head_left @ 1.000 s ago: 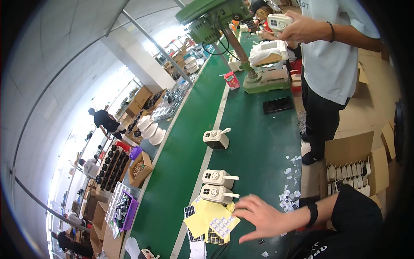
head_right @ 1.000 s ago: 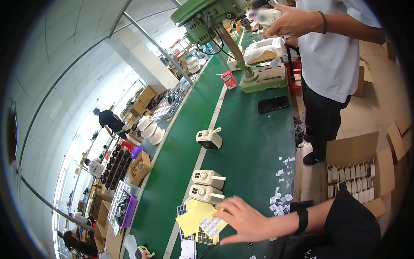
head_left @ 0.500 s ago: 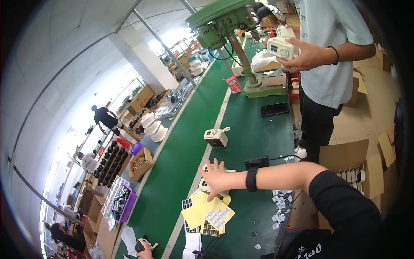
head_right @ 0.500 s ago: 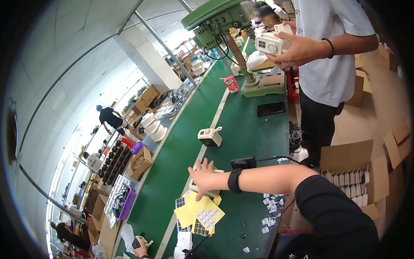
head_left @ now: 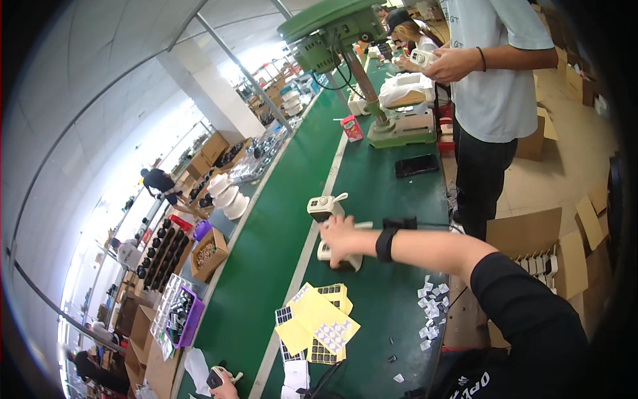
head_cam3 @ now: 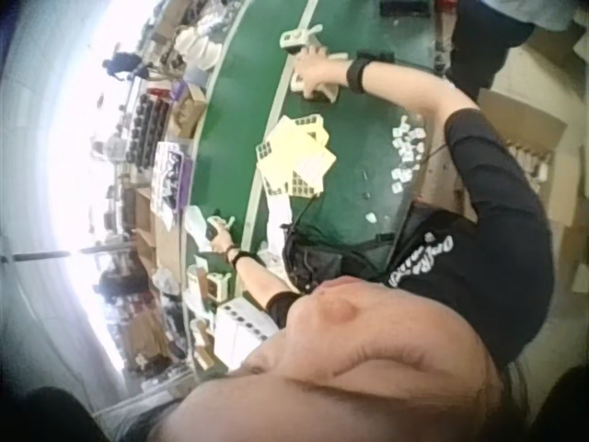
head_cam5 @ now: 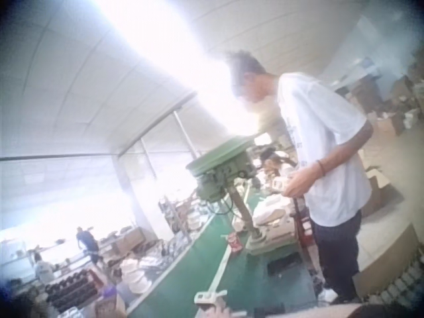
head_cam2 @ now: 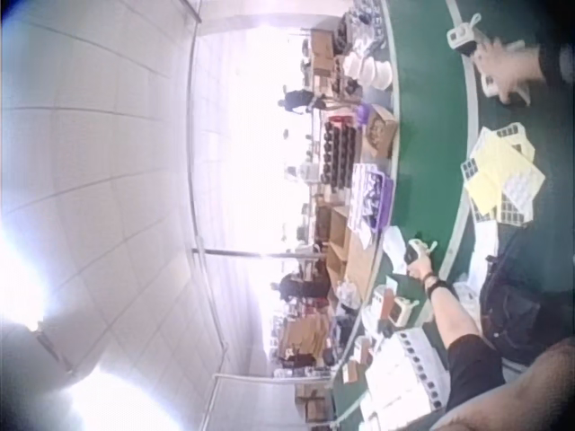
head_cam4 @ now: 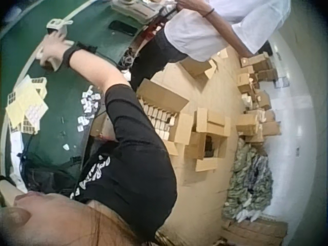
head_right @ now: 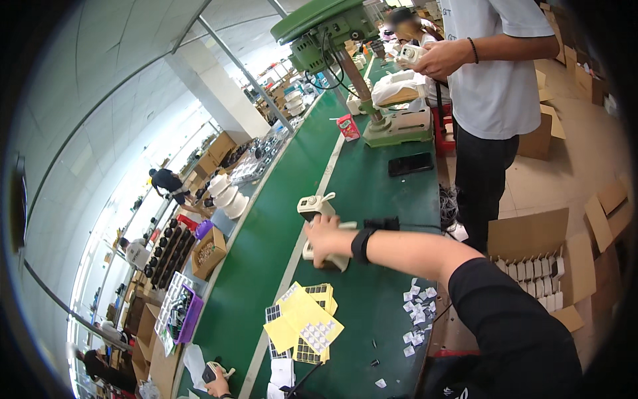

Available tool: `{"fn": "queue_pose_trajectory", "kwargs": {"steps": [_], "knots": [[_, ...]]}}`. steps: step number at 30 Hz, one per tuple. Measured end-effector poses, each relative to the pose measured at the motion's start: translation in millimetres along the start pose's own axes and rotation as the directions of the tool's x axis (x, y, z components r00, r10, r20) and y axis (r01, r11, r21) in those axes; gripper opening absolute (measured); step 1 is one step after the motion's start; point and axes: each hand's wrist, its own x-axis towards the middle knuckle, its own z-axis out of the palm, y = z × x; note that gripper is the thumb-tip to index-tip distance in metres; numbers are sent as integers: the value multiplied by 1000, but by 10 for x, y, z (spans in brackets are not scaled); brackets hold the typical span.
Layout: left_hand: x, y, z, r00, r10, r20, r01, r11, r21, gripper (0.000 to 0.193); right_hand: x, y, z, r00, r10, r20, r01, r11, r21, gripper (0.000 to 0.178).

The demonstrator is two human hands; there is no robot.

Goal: Inspecting, labeling, and assembling small cream-colored electronic radio devices on a factory assembly line.

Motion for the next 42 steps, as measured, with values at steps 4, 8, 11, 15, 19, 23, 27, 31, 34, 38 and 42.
{"fn": "queue_pose_trajectory", "kwargs": {"steps": [4,8,11,15,19,23,27,31,34,38,42], "knots": [[946,-545,553,988,-63,-142,71,996,47,111,259,428,-184,994,-12,108,10,1000,16,106],[1026,-488,540,992,-100,-83,97,995,-37,120,189,731,-233,992,-118,-39,121,990,77,104],[694,-271,567,998,11,-59,-9,999,40,119,-87,849,-236,949,-119,-292,165,976,139,92],[998,-624,627,996,82,-33,-83,996,-23,110,-618,840,-336,866,-94,-491,280,905,319,58],[1171,-692,571,976,217,8,-215,971,-104,100,-1233,801,-364,838,-113,-534,368,839,400,46],[-66,-134,-113,932,350,90,-354,935,28,91,-1607,572,-381,901,-127,-415,387,669,635,41],[-545,128,-391,870,432,239,-308,852,-423,86,-1816,129,-584,903,-258,-342,429,526,735,38],[-1249,304,-888,759,548,352,-22,561,-827,81,-1961,-312,-773,807,-439,-394,549,315,774,32],[-1445,35,-1240,605,686,406,378,201,-904,81,-2114,-655,-953,710,-490,-505,665,233,710,36],[-1926,-46,-1428,278,870,408,514,224,-828,84,-2256,-1035,-1099,606,-481,-634,770,155,619,62],[-2472,-163,-1613,343,860,377,321,270,-908,98,-2365,-1303,-1123,542,-581,-607,762,36,647,83]]}}
